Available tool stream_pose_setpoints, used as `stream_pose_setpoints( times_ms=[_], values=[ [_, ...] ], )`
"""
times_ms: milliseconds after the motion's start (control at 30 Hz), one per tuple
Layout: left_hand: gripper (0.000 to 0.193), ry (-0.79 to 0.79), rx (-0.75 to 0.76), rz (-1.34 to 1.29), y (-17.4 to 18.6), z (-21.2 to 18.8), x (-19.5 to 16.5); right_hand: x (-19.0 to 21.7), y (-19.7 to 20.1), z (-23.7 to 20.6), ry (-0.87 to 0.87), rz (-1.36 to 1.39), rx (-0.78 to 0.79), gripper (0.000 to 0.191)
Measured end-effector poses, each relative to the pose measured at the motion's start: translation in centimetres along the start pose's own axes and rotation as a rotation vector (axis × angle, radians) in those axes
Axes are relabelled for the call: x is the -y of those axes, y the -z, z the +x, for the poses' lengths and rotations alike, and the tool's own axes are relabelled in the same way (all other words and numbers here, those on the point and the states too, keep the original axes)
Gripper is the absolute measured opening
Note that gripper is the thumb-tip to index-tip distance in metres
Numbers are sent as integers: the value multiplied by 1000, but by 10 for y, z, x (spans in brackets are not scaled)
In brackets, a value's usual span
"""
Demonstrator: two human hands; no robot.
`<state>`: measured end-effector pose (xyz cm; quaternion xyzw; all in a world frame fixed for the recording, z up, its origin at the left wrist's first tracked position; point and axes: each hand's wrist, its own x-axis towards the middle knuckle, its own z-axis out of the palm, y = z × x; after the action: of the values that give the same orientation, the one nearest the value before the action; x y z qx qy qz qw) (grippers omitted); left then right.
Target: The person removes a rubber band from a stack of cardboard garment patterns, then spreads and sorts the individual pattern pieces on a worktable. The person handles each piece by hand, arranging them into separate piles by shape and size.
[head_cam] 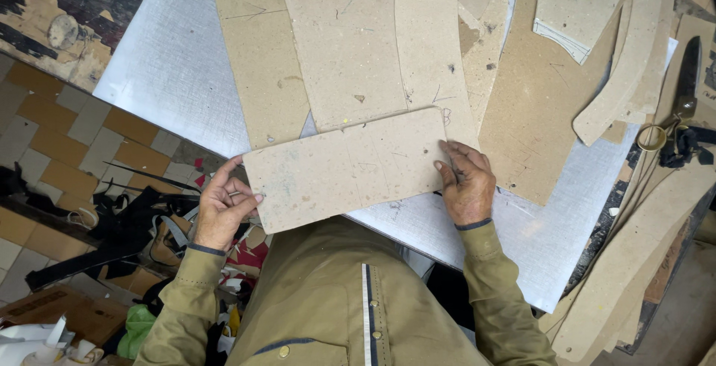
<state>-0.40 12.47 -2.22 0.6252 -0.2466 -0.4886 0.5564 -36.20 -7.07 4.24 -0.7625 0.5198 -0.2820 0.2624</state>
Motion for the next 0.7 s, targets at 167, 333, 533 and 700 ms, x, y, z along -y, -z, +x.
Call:
stream_pose_setpoints(
  times_ms=[167,333,533,700],
  values=[
    [77,-32,-24,97,-5,3,-9,-8,-11,-7,44,-138,4,34],
    [60,31,-141,108,-13,7,-14,-17,-18,-14,118,-107,-32,44],
    [56,-25,-170,109,-14,13,-11,-16,-14,-16,200,-92,2,60],
    [60,-92,-197,37,-10,12,-10,-14,-7,-15,255,-105,87,76]
  ],
)
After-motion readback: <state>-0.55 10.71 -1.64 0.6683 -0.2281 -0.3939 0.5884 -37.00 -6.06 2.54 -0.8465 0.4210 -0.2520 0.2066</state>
